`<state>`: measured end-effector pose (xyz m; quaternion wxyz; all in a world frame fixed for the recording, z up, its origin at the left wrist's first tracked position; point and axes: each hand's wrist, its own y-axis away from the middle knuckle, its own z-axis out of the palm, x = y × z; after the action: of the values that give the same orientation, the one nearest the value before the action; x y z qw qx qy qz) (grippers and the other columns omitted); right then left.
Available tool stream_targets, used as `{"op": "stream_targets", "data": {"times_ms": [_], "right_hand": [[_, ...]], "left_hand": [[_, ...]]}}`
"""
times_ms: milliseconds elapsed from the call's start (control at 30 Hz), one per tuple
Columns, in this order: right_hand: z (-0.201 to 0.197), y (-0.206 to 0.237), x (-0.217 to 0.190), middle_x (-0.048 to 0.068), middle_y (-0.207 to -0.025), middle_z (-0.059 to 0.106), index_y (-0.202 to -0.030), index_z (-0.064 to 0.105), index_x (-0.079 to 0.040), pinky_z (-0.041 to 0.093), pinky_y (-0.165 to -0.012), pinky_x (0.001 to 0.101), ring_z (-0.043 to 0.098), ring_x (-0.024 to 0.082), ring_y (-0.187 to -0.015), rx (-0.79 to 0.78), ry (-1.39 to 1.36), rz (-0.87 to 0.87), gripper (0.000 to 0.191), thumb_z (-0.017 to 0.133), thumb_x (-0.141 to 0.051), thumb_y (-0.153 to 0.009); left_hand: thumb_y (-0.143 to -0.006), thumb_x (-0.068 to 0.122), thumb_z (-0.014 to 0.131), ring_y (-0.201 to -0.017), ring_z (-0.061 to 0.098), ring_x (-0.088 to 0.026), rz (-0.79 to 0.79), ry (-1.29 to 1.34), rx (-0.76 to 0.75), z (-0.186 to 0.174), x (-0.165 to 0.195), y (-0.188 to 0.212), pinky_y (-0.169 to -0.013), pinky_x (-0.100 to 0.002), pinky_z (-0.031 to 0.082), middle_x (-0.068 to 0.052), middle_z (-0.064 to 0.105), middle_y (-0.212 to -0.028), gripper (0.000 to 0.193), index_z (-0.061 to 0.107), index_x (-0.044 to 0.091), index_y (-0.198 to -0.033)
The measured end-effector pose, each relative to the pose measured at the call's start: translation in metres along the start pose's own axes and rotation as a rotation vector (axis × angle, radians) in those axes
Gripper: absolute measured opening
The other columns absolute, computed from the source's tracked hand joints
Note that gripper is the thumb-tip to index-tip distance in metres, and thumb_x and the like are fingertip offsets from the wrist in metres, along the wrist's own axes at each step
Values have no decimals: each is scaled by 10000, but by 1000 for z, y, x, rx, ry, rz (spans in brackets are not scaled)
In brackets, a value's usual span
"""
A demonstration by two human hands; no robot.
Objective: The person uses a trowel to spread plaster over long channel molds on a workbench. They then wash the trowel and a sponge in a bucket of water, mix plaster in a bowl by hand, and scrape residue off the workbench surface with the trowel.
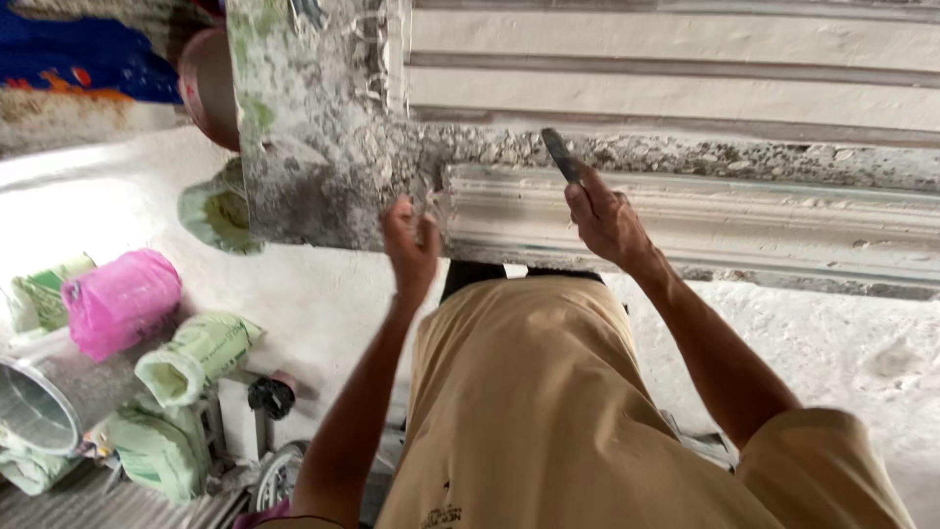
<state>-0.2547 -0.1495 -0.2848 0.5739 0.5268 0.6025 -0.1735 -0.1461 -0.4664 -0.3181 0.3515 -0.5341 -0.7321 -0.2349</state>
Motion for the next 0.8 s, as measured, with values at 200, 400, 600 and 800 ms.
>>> {"op": "stream_targets", "data": {"times_ms": [200, 400, 600, 800], "right_hand": [[18, -28, 15, 30, -780, 623, -1535, 461, -214, 419, -333, 279, 496, 100, -484, -1, 523, -402, 439, 412, -409, -1145], [-44, -42, 21, -10, -518, 437, -1592, 319, -387, 340, -312, 266, 360, 106, -364, -463, 1012, 114, 543, 229, -512, -1072], [-115, -39, 35, -26, -518, 459, -1587, 281, -462, 354, -296, 218, 370, 87, -349, -662, 1291, 81, 538, 242, -559, -1059], [22, -123, -2, 4, -500, 413, -1501, 344, -572, 329, -322, 247, 357, 116, -364, -633, 1216, -135, 483, 257, -577, -1026]], "left_hand": [[-1037, 90, 623, -1053, 571, -236, -149, 19, 27, -9, -22, 2, -875, -388, 538, -159, 543, -1244, 455, 437, 20, -1447], [-1042, 109, 621, -1069, 592, -223, -156, 120, 3, 25, -4, 8, -851, -352, 597, -151, 539, -1259, 419, 472, 51, -1429], [-1046, 153, 619, -1087, 583, -226, -238, 167, 47, 28, -5, 20, -833, -362, 575, -143, 563, -1267, 416, 493, 49, -1429], [-1036, 166, 631, -1045, 611, -221, -292, 187, 72, 22, -7, 15, -837, -350, 565, -145, 573, -1256, 427, 496, 45, -1422]]}}
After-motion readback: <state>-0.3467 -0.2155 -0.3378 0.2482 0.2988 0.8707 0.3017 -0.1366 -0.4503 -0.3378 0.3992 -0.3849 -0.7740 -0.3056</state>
